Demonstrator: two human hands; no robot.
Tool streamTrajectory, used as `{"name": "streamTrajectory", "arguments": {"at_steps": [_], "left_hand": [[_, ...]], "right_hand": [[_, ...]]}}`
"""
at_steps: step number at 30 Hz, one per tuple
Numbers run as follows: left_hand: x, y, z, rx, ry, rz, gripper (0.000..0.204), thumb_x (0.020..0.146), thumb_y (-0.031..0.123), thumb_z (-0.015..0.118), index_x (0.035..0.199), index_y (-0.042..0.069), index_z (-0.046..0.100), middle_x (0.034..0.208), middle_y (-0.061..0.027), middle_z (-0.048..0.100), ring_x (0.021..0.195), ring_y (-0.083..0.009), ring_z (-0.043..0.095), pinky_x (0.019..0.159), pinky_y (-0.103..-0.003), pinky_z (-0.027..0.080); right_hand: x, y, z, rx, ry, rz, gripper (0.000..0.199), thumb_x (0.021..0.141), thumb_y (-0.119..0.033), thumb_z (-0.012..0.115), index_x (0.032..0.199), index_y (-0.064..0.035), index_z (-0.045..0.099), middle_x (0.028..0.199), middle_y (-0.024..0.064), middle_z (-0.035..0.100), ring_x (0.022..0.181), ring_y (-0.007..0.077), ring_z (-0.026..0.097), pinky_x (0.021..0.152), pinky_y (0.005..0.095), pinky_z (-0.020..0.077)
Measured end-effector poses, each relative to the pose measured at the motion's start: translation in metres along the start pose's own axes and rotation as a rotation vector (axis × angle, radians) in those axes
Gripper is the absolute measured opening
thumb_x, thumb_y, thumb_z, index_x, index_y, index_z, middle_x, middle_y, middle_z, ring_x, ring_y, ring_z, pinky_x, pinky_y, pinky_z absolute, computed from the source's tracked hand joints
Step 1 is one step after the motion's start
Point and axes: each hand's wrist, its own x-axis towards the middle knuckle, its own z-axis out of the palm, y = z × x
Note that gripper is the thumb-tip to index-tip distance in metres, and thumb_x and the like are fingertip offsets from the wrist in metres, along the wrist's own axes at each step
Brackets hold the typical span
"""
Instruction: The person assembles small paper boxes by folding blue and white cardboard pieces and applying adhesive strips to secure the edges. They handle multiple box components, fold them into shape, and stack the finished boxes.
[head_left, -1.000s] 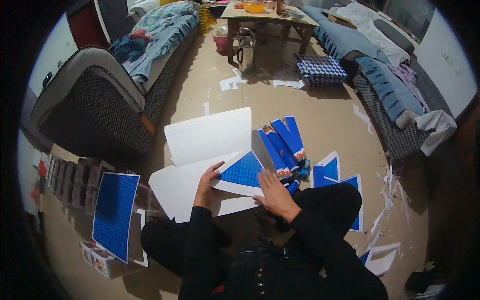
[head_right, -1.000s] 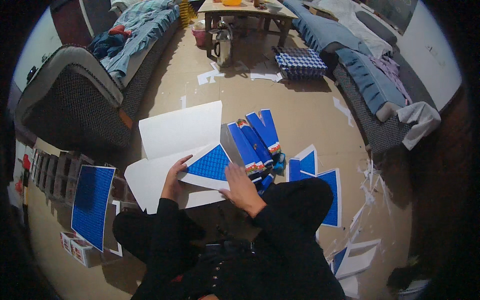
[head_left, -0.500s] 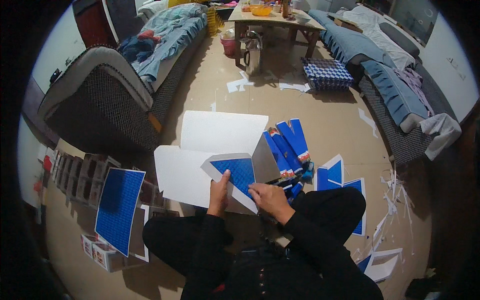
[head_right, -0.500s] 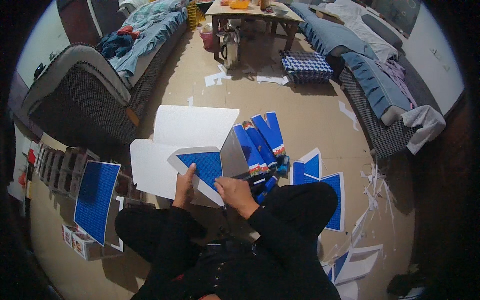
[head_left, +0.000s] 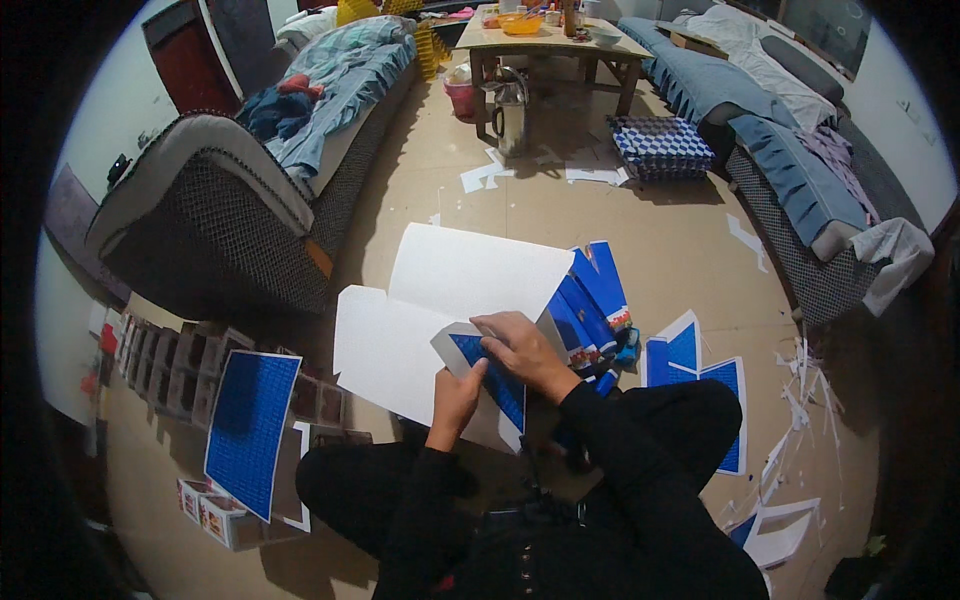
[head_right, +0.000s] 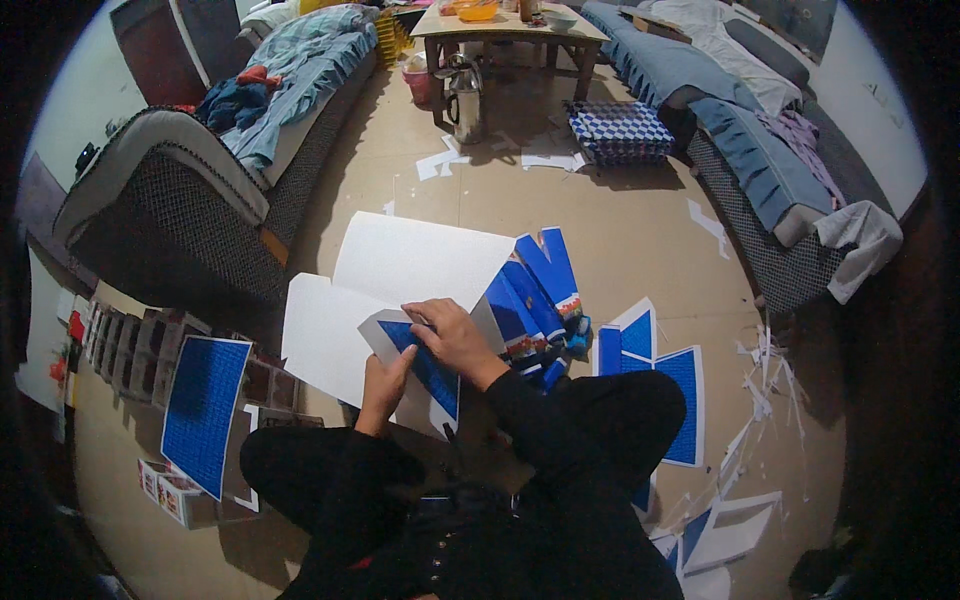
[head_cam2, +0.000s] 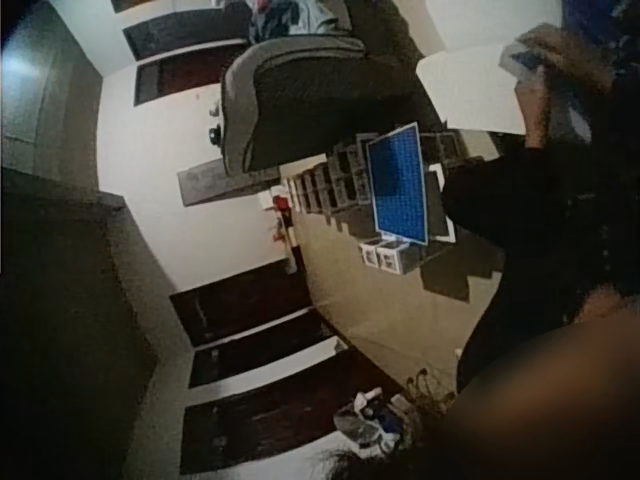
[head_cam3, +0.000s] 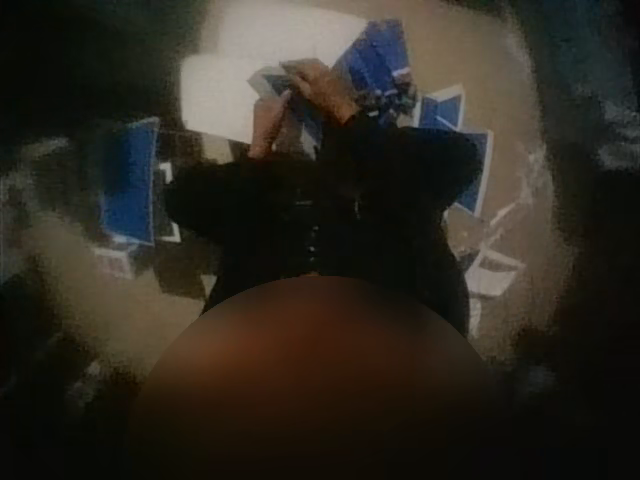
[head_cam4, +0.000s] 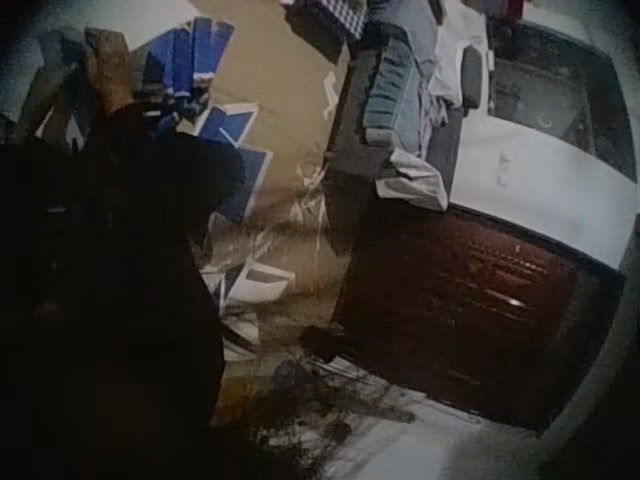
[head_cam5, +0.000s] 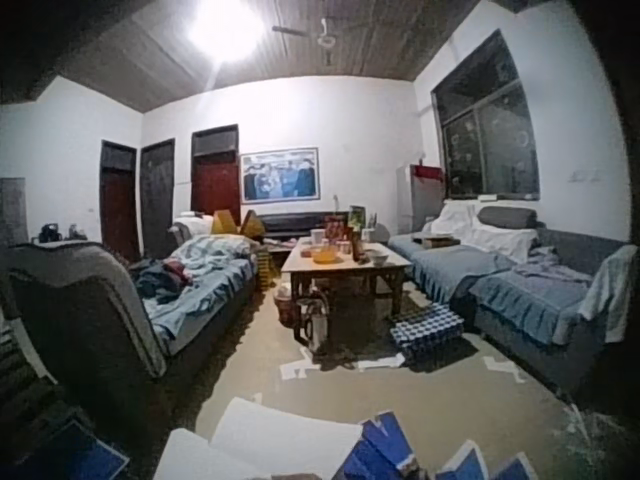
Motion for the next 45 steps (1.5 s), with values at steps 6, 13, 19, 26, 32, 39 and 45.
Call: {"name": "streamTrajectory", "arguments": {"at_steps": [6, 13, 19, 26, 32, 39, 45], "left_hand": [[0.007, 0.026, -0.009, -0.22, -0.104, 0.106, 0.024, 0.085, 0.011, 0.068, 0.104, -0.004, 0.066, 0.093, -0.0094, 0.07, 0.087, -0.0164, 0.065, 0.079, -0.031, 0.051], [-0.012, 0.031, -0.041, 0.286, 0.118, 0.539, 0.041, 0.069, -0.01, 0.057, 0.103, 0.006, 0.073, 0.098, -0.01, 0.072, 0.09, -0.0263, 0.068, 0.081, -0.035, 0.053], [-0.04, 0.002, -0.066, 0.662, 0.261, 0.63, 0.023, 0.075, 0.0, 0.063, 0.09, 0.014, 0.072, 0.098, -0.0044, 0.072, 0.102, -0.0253, 0.065, 0.09, -0.04, 0.042], [-0.057, -0.038, -0.039, 0.992, 0.126, 0.746, 0.015, 0.079, 0.011, 0.061, 0.093, 0.014, 0.065, 0.084, -0.0032, 0.064, 0.084, -0.0234, 0.063, 0.08, -0.037, 0.045], [-0.049, -0.031, 0.011, 1.004, -0.035, 0.753, 0.024, 0.079, 0.01, 0.058, 0.102, 0.008, 0.062, 0.079, -0.0059, 0.056, 0.076, -0.0239, 0.058, 0.062, -0.035, 0.049], [-0.037, -0.02, 0.037, 0.936, -0.223, 0.739, 0.03, 0.08, 0.019, 0.065, 0.107, 0.007, 0.063, 0.089, -0.0093, 0.06, 0.083, -0.028, 0.06, 0.069, -0.041, 0.05], [0.029, -0.025, 0.028, 0.687, -0.346, 0.671, 0.017, 0.082, 0.011, 0.063, 0.098, 0.007, 0.065, 0.103, -0.0128, 0.06, 0.089, -0.0344, 0.059, 0.074, -0.044, 0.049]], "right_hand": [[0.016, 0.015, -0.022, 0.214, 0.123, 0.213, 0.016, 0.086, -0.012, 0.066, 0.101, -0.0063, 0.07, 0.104, 0.0087, 0.065, 0.091, 0.0217, 0.061, 0.082, 0.0308, 0.049], [-0.006, -0.009, -0.039, 0.191, 0.332, 0.018, 0.02, 0.083, 0.005, 0.062, 0.097, -0.0061, 0.07, 0.1, 0.0069, 0.069, 0.091, 0.0182, 0.065, 0.078, 0.0285, 0.0516], [-0.055, -0.011, -0.017, -0.172, 0.061, -0.368, 0.012, 0.083, -0.007, 0.064, 0.094, -0.01, 0.068, 0.091, 0.006, 0.07, 0.083, 0.0236, 0.069, 0.068, 0.0314, 0.0565], [-0.094, 0.013, 0.008, -0.094, 0.03, 0.001, 0.018, 0.084, -0.002, 0.057, 0.1, -0.0067, 0.064, 0.103, 0.0126, 0.067, 0.097, 0.0317, 0.065, 0.084, 0.0334, 0.0521], [-0.091, 0.058, -0.005, 0.226, 0.128, 0.639, 0.028, 0.097, -0.022, 0.054, 0.109, 0.0019, 0.062, 0.104, 0.0121, 0.067, 0.098, 0.0205, 0.063, 0.086, 0.0326, 0.0479], [-0.054, 0.069, -0.055, 0.024, -0.256, 0.707, 0.044, 0.083, -0.037, 0.067, 0.103, 0.0019, 0.068, 0.097, 0.0202, 0.069, 0.088, 0.0285, 0.066, 0.078, 0.0403, 0.0501], [-0.031, 0.049, -0.04, -0.227, -0.111, 0.605, 0.035, 0.073, -0.026, 0.071, 0.1, -0.0037, 0.065, 0.101, 0.0195, 0.066, 0.096, 0.0383, 0.062, 0.08, 0.0435, 0.0496]]}}
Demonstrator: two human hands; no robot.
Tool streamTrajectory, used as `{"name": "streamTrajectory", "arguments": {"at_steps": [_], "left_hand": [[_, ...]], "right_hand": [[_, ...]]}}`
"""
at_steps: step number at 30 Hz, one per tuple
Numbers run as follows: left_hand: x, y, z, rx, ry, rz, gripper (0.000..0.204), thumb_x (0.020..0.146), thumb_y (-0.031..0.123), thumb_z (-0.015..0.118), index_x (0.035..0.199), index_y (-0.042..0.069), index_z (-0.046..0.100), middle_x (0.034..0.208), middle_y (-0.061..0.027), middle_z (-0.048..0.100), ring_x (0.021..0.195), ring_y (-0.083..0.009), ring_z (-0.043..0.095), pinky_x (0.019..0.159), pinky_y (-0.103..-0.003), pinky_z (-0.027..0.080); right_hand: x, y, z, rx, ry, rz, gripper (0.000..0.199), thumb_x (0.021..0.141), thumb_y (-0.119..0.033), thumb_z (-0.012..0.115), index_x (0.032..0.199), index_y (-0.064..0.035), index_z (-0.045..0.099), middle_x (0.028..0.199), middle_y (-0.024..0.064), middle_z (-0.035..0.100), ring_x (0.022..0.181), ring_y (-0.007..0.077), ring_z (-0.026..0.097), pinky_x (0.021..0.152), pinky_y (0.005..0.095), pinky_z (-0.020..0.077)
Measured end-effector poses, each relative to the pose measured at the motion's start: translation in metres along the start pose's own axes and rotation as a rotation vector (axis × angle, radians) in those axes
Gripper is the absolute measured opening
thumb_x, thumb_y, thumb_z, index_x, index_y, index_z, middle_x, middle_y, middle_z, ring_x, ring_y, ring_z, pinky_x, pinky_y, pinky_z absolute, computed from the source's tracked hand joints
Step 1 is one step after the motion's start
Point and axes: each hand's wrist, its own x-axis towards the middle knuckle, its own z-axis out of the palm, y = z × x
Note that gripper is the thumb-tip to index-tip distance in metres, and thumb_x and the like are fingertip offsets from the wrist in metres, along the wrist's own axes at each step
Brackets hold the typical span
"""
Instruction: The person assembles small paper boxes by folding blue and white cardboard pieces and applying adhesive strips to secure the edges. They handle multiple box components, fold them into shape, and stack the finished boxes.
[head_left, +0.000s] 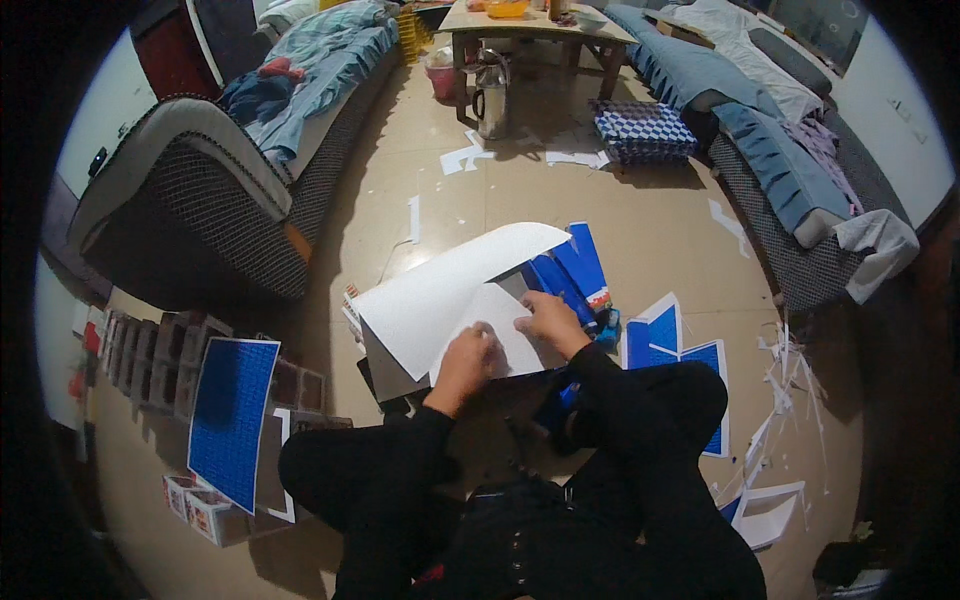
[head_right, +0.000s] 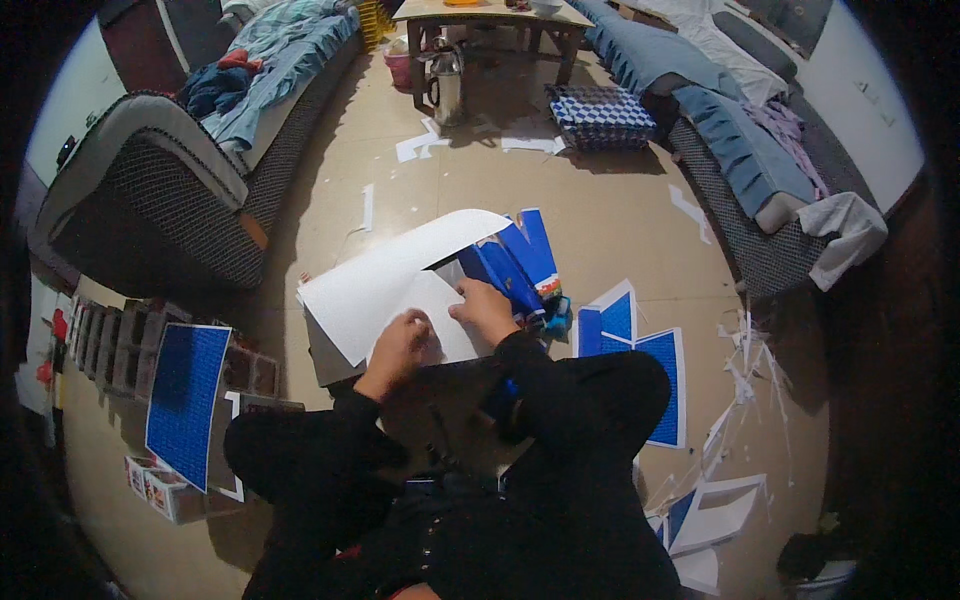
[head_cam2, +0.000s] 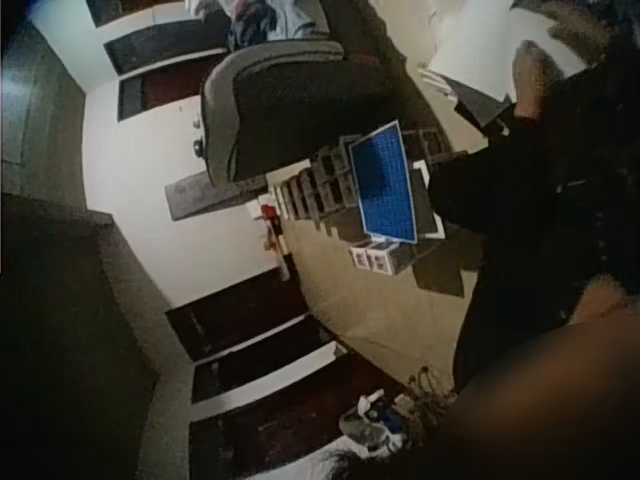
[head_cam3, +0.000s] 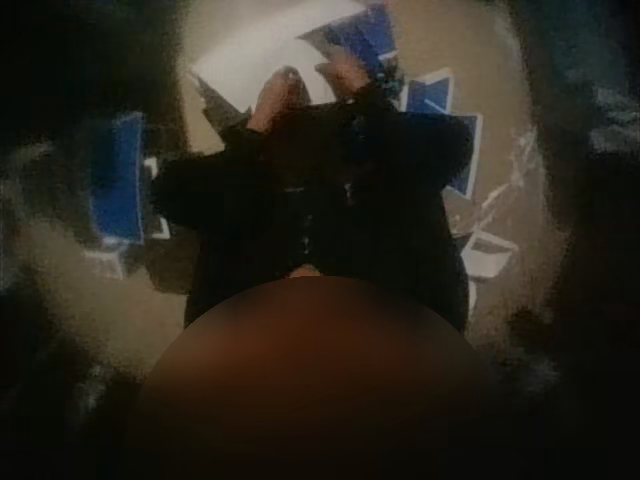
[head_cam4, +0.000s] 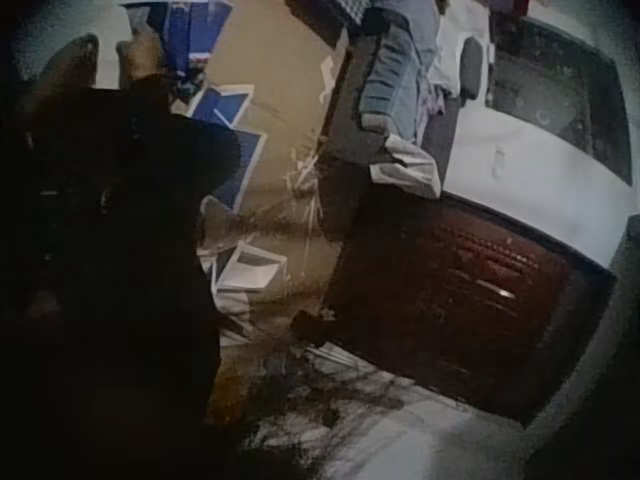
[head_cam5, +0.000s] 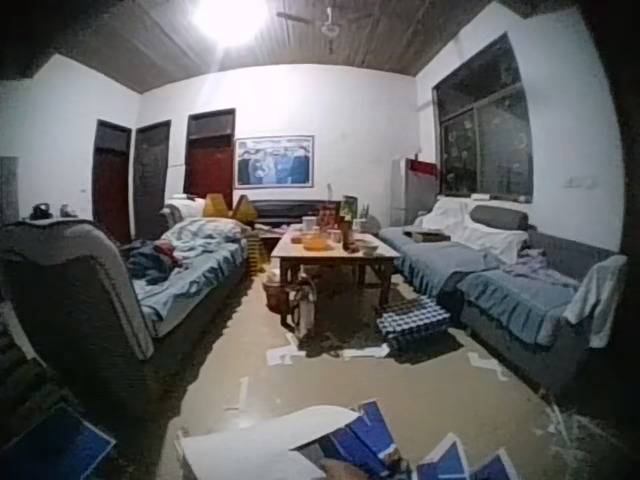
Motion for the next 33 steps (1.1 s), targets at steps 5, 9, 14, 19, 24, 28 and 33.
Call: {"name": "streamTrajectory", "arguments": {"at_steps": [5, 9, 14, 19, 24, 28, 33], "left_hand": [[0.052, -0.026, -0.005, 0.033, 0.033, -0.149, 0.042, 0.079, 0.0, 0.058, 0.119, 0.016, 0.06, 0.121, -0.0099, 0.056, 0.099, -0.0311, 0.062, 0.078, -0.039, 0.053], [0.078, -0.045, -0.012, 0.056, -0.107, -0.057, 0.043, 0.079, -0.001, 0.058, 0.116, 0.02, 0.061, 0.12, -0.0074, 0.056, 0.101, -0.0301, 0.062, 0.079, -0.037, 0.054], [0.093, -0.05, -0.015, -0.115, -0.087, -0.066, 0.024, 0.076, -0.004, 0.062, 0.093, 0.011, 0.065, 0.101, -0.006, 0.06, 0.095, -0.0279, 0.063, 0.077, -0.034, 0.051], [0.1, -0.051, -0.018, -0.153, -0.096, -0.045, 0.019, 0.076, -0.002, 0.064, 0.091, 0.01, 0.064, 0.097, -0.0062, 0.06, 0.091, -0.0278, 0.063, 0.076, -0.035, 0.05], [0.101, -0.058, -0.011, -0.223, -0.082, -0.081, 0.011, 0.075, 0.001, 0.065, 0.084, 0.006, 0.063, 0.092, -0.0075, 0.06, 0.088, -0.0287, 0.062, 0.075, -0.035, 0.05], [0.102, -0.068, -0.003, -0.236, -0.012, -0.089, 0.008, 0.073, 0.001, 0.066, 0.081, 0.003, 0.062, 0.087, -0.0098, 0.059, 0.084, -0.029, 0.062, 0.073, -0.035, 0.05], [0.1, -0.079, 0.007, -0.298, 0.018, -0.097, 0.008, 0.071, 0.002, 0.068, 0.076, 0.001, 0.061, 0.082, -0.0123, 0.056, 0.079, -0.0299, 0.06, 0.071, -0.036, 0.049]], "right_hand": [[0.006, -0.007, 0.015, -0.093, 0.081, -0.048, 0.036, 0.074, -0.021, 0.07, 0.106, -0.0063, 0.063, 0.101, 0.0183, 0.065, 0.097, 0.0393, 0.061, 0.081, 0.0471, 0.0489], [0.001, -0.011, 0.013, -0.079, 0.099, 0.02, 0.032, 0.074, -0.019, 0.071, 0.101, -0.0064, 0.061, 0.101, 0.0174, 0.064, 0.096, 0.0393, 0.061, 0.079, 0.0472, 0.0486], [-0.01, -0.015, 0.014, -0.033, 0.194, 0.091, 0.028, 0.074, -0.019, 0.072, 0.095, -0.0052, 0.061, 0.095, 0.0159, 0.063, 0.094, 0.0372, 0.061, 0.079, 0.0452, 0.0488], [-0.015, -0.011, 0.021, 0.045, 0.281, 0.104, 0.02, 0.076, -0.017, 0.07, 0.089, -0.005, 0.063, 0.094, 0.015, 0.062, 0.093, 0.035, 0.061, 0.079, 0.0432, 0.0488], [-0.023, -0.001, 0.026, 0.034, 0.35, 0.002, 0.016, 0.078, -0.016, 0.068, 0.088, -0.004, 0.062, 0.091, 0.0135, 0.06, 0.091, 0.0331, 0.06, 0.079, 0.0417, 0.048], [-0.034, 0.009, 0.029, -0.005, 0.4, -0.081, 0.012, 0.079, -0.012, 0.066, 0.087, -0.0043, 0.061, 0.089, 0.0128, 0.058, 0.09, 0.0327, 0.058, 0.078, 0.0414, 0.0471], [-0.045, 0.006, 0.028, -0.247, 0.452, -0.34, 0.011, 0.08, -0.007, 0.061, 0.091, -0.0067, 0.06, 0.09, 0.0102, 0.056, 0.09, 0.0297, 0.056, 0.075, 0.0396, 0.0463]]}}
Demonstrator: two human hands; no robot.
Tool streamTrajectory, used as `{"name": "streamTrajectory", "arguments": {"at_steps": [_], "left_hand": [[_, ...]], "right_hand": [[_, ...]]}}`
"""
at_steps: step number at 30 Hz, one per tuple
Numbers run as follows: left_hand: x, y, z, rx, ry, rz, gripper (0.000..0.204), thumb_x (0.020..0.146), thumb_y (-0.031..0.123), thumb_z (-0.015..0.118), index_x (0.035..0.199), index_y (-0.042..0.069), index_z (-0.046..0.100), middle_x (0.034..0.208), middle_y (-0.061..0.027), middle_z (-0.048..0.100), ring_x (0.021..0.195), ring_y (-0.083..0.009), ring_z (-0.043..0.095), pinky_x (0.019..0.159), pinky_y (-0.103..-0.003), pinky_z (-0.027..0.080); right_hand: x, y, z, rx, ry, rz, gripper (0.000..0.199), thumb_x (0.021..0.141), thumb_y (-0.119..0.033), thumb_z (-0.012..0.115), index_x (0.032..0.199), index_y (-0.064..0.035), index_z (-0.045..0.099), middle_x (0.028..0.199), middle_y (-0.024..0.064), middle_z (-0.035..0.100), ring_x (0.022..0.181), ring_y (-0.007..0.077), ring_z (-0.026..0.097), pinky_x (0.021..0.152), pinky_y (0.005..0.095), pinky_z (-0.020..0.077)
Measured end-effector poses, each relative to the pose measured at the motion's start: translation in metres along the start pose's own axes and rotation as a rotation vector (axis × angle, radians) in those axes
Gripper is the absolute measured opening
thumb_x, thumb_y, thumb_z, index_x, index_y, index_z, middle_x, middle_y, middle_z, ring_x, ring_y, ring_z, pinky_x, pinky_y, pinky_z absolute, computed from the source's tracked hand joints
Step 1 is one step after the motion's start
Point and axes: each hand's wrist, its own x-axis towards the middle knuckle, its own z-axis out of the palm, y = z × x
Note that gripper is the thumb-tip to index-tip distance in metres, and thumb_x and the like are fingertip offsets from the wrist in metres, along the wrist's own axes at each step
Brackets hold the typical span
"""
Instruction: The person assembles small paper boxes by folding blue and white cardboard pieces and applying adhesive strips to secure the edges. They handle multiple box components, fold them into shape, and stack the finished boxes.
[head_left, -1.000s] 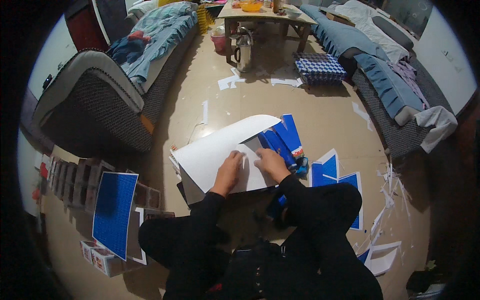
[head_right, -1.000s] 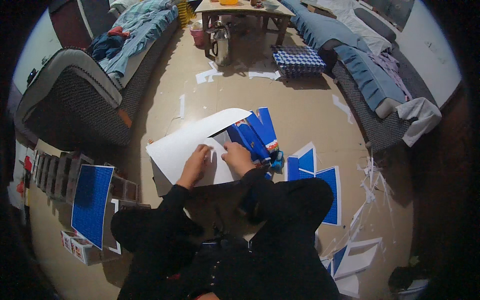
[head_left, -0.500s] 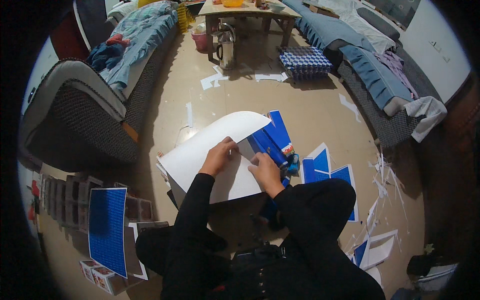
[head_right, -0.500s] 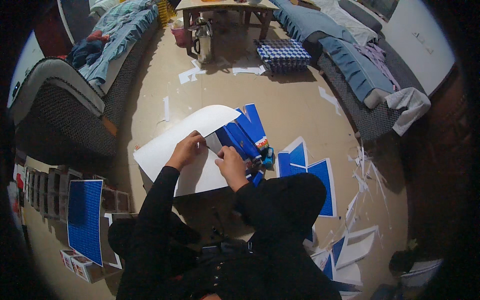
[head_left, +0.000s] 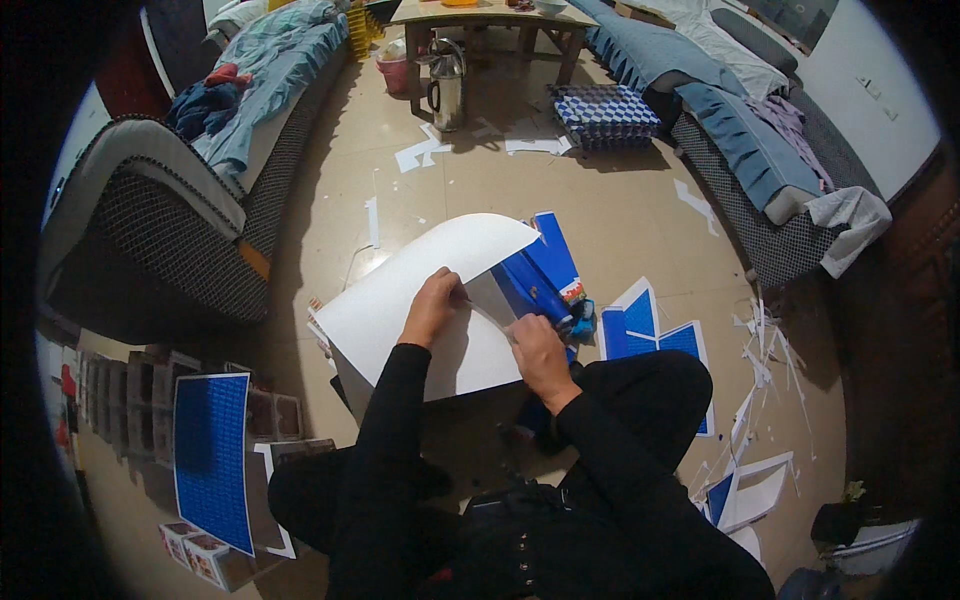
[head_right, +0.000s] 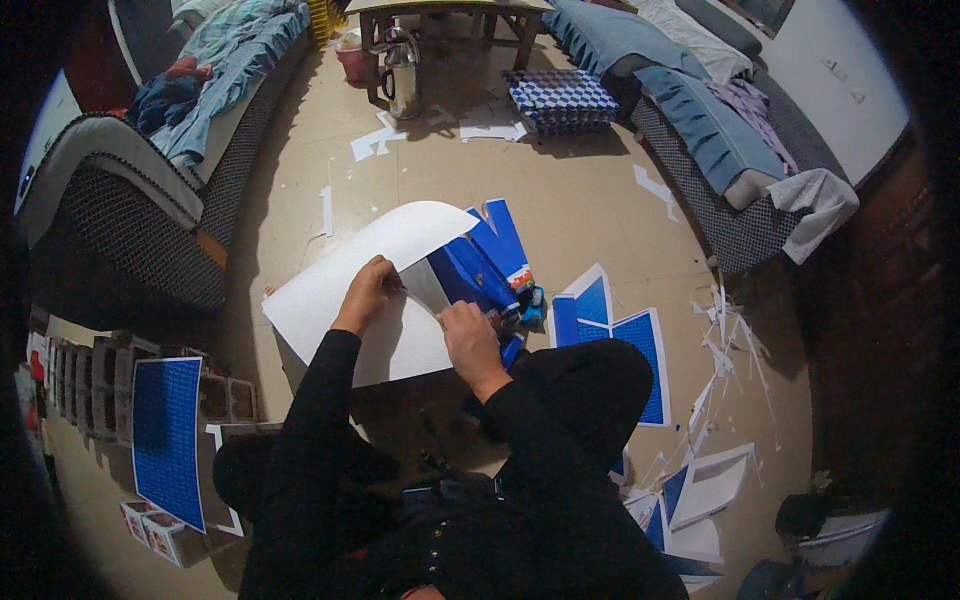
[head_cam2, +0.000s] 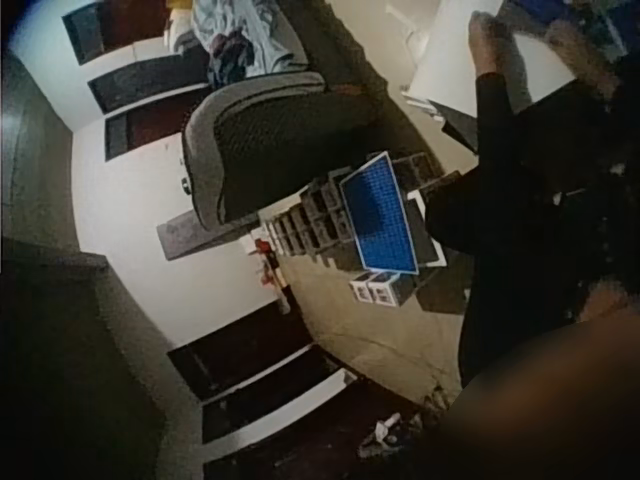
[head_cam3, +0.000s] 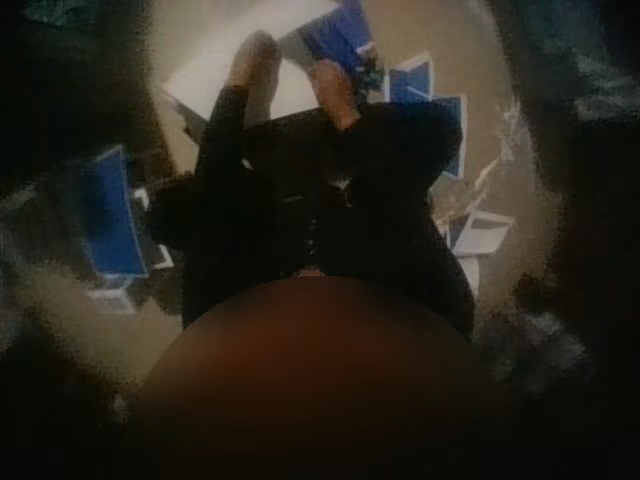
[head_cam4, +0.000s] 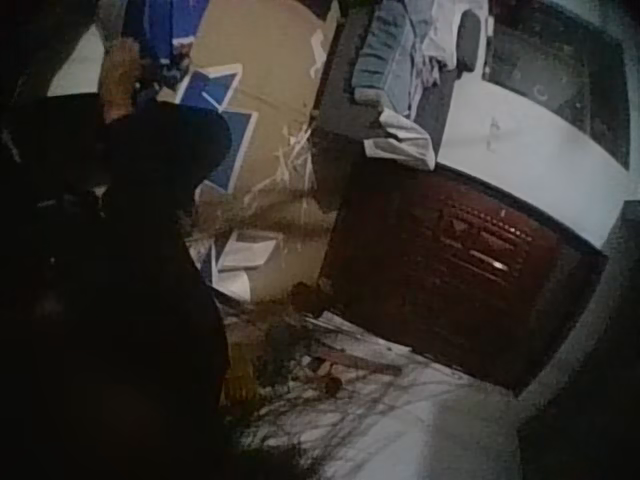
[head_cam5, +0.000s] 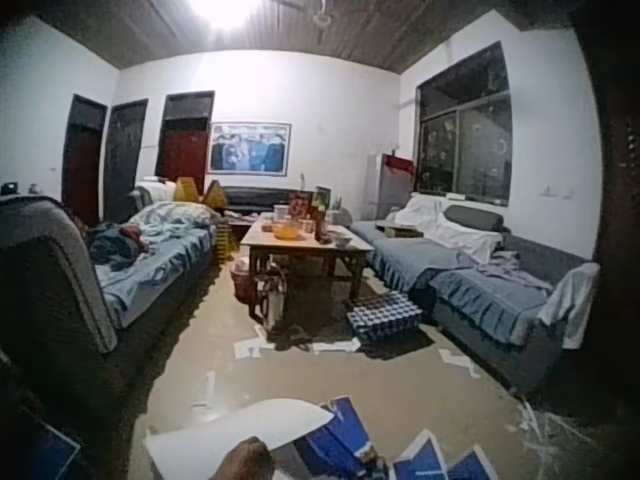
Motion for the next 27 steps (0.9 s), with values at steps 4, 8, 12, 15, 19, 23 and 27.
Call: {"name": "streamTrajectory", "arguments": {"at_steps": [4, 8, 12, 15, 19, 23, 27], "left_hand": [[-0.006, 0.001, 0.002, 0.015, 0.096, -0.046, 0.019, 0.066, 0.009, 0.075, 0.073, 0.0, 0.06, 0.081, -0.0145, 0.054, 0.076, -0.0299, 0.057, 0.068, -0.036, 0.048], [-0.014, 0.013, 0.01, -0.001, 0.163, -0.081, 0.026, 0.062, 0.014, 0.08, 0.073, 0.0, 0.061, 0.08, -0.0142, 0.054, 0.073, -0.0285, 0.055, 0.066, -0.036, 0.048], [-0.016, -0.009, 0.021, 0.018, 0.246, -0.028, 0.028, 0.059, 0.013, 0.082, 0.073, 0.001, 0.061, 0.081, -0.0128, 0.054, 0.074, -0.0274, 0.055, 0.065, -0.036, 0.048], [-0.015, -0.012, 0.027, 0.0, 0.232, -0.085, 0.027, 0.06, 0.01, 0.081, 0.076, 0.001, 0.061, 0.084, -0.01, 0.052, 0.072, -0.0219, 0.054, 0.064, -0.032, 0.048], [-0.009, -0.007, 0.031, -0.029, 0.291, -0.134, 0.027, 0.055, 0.01, 0.081, 0.073, 0.003, 0.062, 0.08, -0.0126, 0.055, 0.074, -0.0273, 0.057, 0.067, -0.036, 0.05], [-0.013, -0.013, 0.032, -0.052, 0.312, -0.187, 0.024, 0.056, 0.006, 0.078, 0.074, 0.004, 0.062, 0.079, -0.0117, 0.055, 0.074, -0.0266, 0.057, 0.068, -0.036, 0.05], [-0.014, -0.009, 0.036, -0.05, 0.32, -0.188, 0.018, 0.06, 0.002, 0.072, 0.074, 0.003, 0.062, 0.081, -0.0107, 0.054, 0.075, -0.0241, 0.057, 0.068, -0.033, 0.049]], "right_hand": [[-0.008, -0.001, -0.007, -0.165, -0.07, -0.162, 0.015, 0.082, -0.007, 0.056, 0.096, -0.0065, 0.06, 0.091, 0.009, 0.056, 0.089, 0.0272, 0.055, 0.074, 0.0377, 0.0458], [-0.011, -0.005, -0.014, -0.267, -0.133, -0.251, 0.022, 0.082, -0.008, 0.055, 0.104, -0.0031, 0.059, 0.092, 0.0099, 0.055, 0.09, 0.0268, 0.055, 0.073, 0.0371, 0.0455], [-0.001, -0.005, -0.009, -0.201, -0.239, -0.24, 0.035, 0.082, -0.005, 0.054, 0.116, 0.0004, 0.056, 0.097, 0.0121, 0.055, 0.093, 0.0283, 0.054, 0.074, 0.0373, 0.0457], [0.02, -0.011, 0.001, -0.179, -0.269, -0.199, 0.044, 0.081, -0.004, 0.053, 0.125, 0.0021, 0.052, 0.099, 0.0143, 0.055, 0.095, 0.0303, 0.053, 0.076, 0.0385, 0.0459], [0.025, -0.009, 0.018, -0.256, -0.313, -0.198, 0.051, 0.084, -0.012, 0.055, 0.132, 0.0029, 0.048, 0.105, 0.0135, 0.055, 0.097, 0.0292, 0.053, 0.075, 0.0377, 0.0454], [0.0, -0.012, -0.013, -0.254, -0.303, -0.237, 0.058, 0.083, -0.023, 0.063, 0.133, 0.0041, 0.046, 0.108, 0.0135, 0.055, 0.097, 0.0277, 0.054, 0.074, 0.0374, 0.0449], [-0.042, -0.016, -0.05, -0.229, -0.263, -0.13, 0.059, 0.081, -0.032, 0.069, 0.125, 0.0032, 0.052, 0.102, 0.0132, 0.055, 0.092, 0.0283, 0.054, 0.072, 0.0385, 0.0448]]}}
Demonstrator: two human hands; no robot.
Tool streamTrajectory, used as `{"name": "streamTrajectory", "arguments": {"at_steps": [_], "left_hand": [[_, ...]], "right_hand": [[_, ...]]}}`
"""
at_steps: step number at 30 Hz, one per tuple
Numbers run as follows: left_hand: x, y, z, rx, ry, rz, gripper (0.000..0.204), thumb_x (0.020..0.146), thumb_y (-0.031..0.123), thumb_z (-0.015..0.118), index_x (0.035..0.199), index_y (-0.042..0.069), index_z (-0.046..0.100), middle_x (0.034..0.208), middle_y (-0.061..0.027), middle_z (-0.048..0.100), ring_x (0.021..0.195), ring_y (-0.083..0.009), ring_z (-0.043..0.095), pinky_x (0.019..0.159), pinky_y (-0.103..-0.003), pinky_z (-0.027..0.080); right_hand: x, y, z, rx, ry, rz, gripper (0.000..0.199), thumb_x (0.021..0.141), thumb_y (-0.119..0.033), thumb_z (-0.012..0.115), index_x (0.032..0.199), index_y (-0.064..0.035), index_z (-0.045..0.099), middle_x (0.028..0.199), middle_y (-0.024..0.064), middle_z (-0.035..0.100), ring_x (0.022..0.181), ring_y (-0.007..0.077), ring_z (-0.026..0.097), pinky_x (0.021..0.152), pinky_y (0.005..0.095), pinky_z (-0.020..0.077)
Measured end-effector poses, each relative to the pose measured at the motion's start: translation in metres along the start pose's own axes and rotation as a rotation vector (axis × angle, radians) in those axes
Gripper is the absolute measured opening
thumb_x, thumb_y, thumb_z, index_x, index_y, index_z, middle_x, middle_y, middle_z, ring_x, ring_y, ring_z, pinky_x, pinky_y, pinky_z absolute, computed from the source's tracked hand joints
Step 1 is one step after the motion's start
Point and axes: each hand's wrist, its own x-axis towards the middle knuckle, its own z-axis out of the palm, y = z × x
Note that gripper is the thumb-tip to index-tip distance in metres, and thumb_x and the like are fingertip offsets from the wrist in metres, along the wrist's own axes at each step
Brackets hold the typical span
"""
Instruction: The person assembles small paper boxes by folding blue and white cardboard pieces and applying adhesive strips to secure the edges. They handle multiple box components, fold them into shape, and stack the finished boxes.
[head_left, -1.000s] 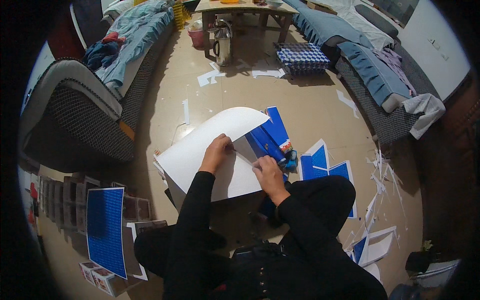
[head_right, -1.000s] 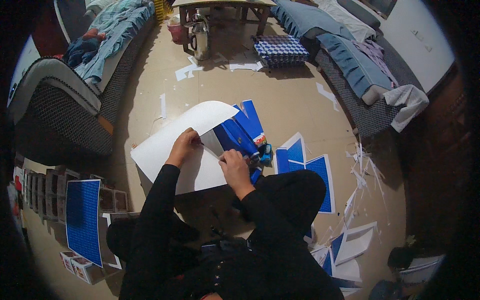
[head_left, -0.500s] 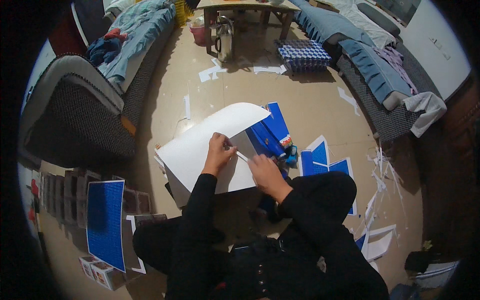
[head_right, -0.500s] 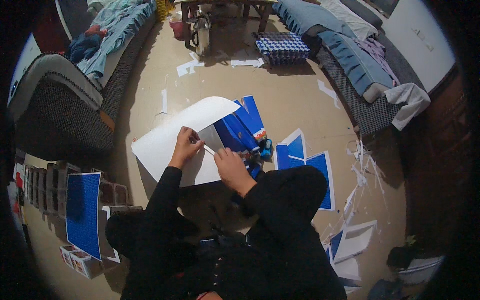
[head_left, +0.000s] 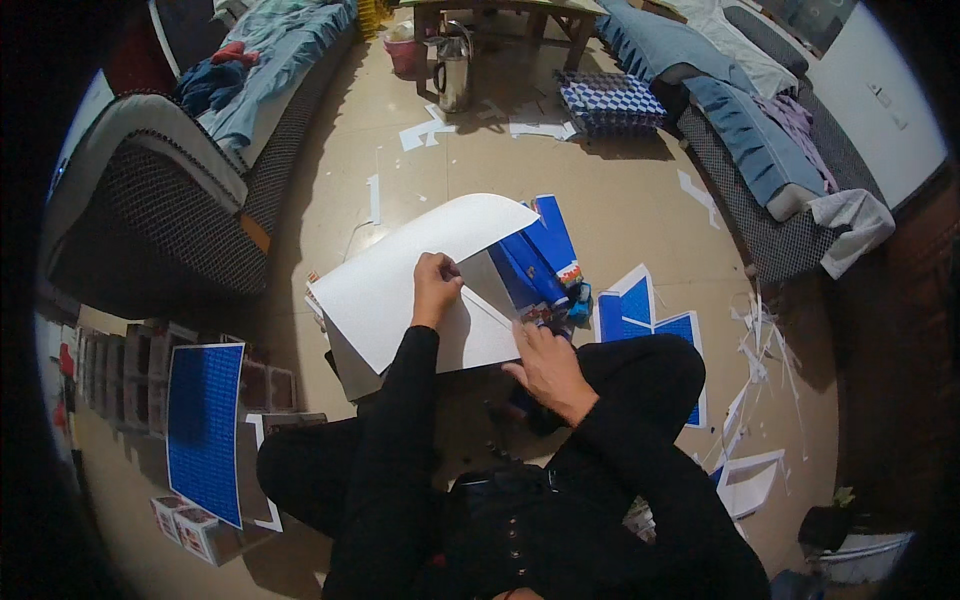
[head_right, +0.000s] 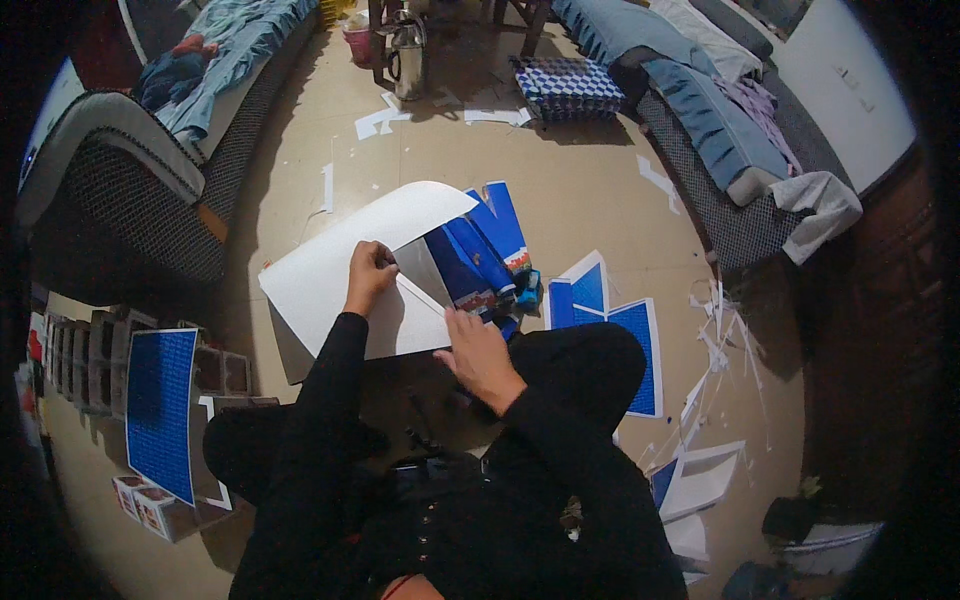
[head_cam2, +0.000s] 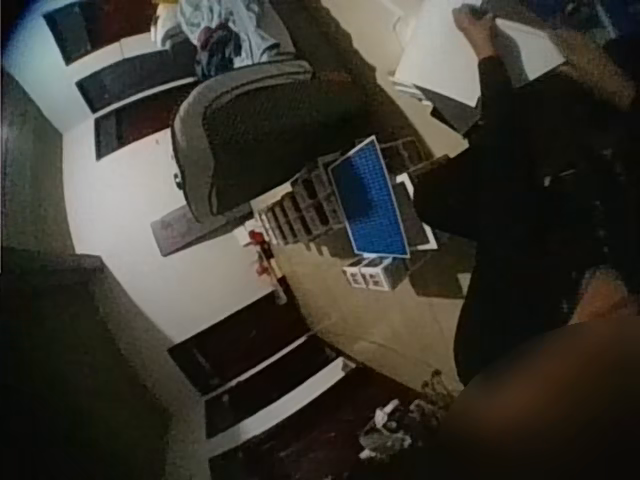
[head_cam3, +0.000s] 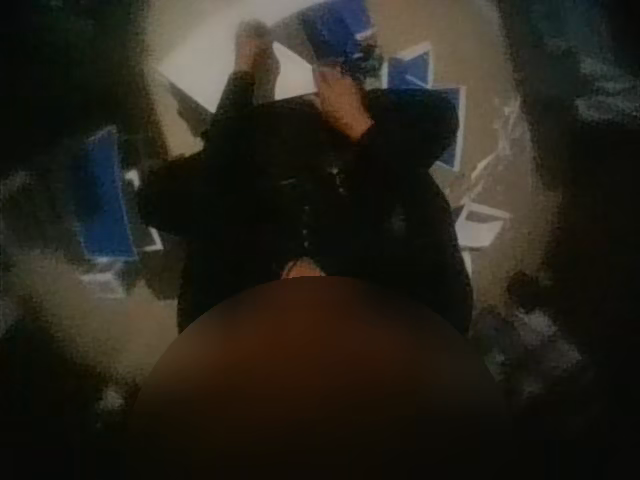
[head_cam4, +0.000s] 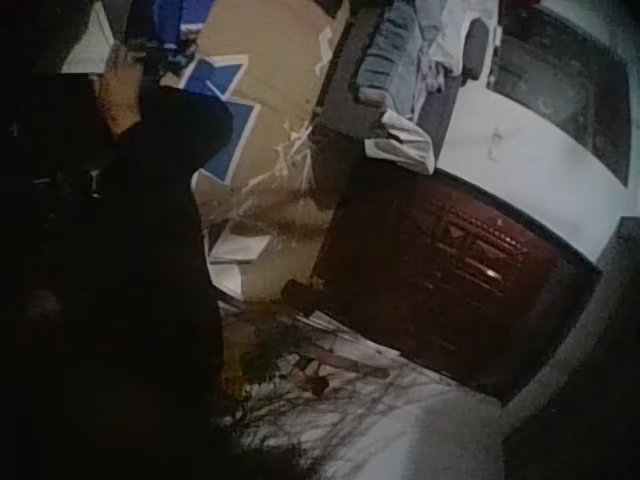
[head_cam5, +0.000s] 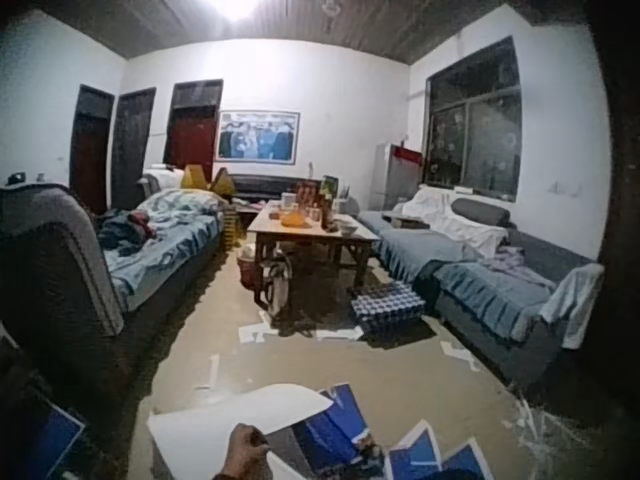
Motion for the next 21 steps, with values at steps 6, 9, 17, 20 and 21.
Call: {"name": "streamTrajectory", "arguments": {"at_steps": [6, 9, 17, 20, 21], "left_hand": [[-0.011, 0.001, -0.009, -0.205, 0.017, -0.035, 0.015, 0.073, 0.002, 0.07, 0.085, 0.001, 0.062, 0.088, -0.0081, 0.054, 0.081, -0.0178, 0.06, 0.074, -0.029, 0.05], [-0.019, 0.009, -0.009, -0.185, 0.013, -0.056, 0.014, 0.076, 0.002, 0.069, 0.088, 0.001, 0.062, 0.093, -0.0082, 0.054, 0.086, -0.0182, 0.061, 0.077, -0.029, 0.051], [-0.042, 0.002, -0.024, 0.01, -0.068, 0.161, 0.032, 0.077, 0.006, 0.069, 0.109, 0.004, 0.064, 0.124, -0.0166, 0.052, 0.118, -0.0308, 0.053, 0.101, -0.037, 0.044], [-0.069, 0.015, -0.042, 0.004, -0.127, 0.221, 0.042, 0.077, 0.017, 0.074, 0.116, 0.006, 0.061, 0.132, -0.0206, 0.05, 0.124, -0.036, 0.048, 0.103, -0.041, 0.041], [-0.079, 0.021, -0.049, 0.025, -0.153, 0.253, 0.047, 0.077, 0.022, 0.076, 0.119, 0.007, 0.06, 0.134, -0.0212, 0.05, 0.126, -0.0367, 0.047, 0.104, -0.042, 0.04]], "right_hand": [[-0.007, 0.0, -0.023, 0.025, 0.135, 0.09, 0.028, 0.077, -0.022, 0.075, 0.091, -0.003, 0.059, 0.095, 0.0124, 0.053, 0.088, 0.0312, 0.054, 0.073, 0.0398, 0.0442], [-0.003, -0.01, -0.034, -0.011, 0.128, 0.109, 0.027, 0.074, -0.018, 0.076, 0.086, -0.0043, 0.057, 0.093, 0.0121, 0.052, 0.088, 0.0313, 0.053, 0.074, 0.0405, 0.043], [0.002, -0.017, -0.023, 0.134, 0.151, -0.072, 0.03, 0.072, -0.02, 0.074, 0.094, -0.0058, 0.059, 0.101, 0.0118, 0.056, 0.104, 0.0289, 0.055, 0.087, 0.0415, 0.0442], [0.024, -0.017, -0.008, 0.142, 0.095, -0.228, 0.023, 0.076, -0.014, 0.067, 0.096, -0.0056, 0.06, 0.104, 0.0114, 0.059, 0.104, 0.0283, 0.058, 0.085, 0.0396, 0.0479], [0.026, -0.013, -0.001, 0.143, 0.045, -0.229, 0.022, 0.077, -0.013, 0.064, 0.097, -0.0055, 0.06, 0.105, 0.0111, 0.06, 0.103, 0.0279, 0.059, 0.083, 0.0384, 0.0493]]}}
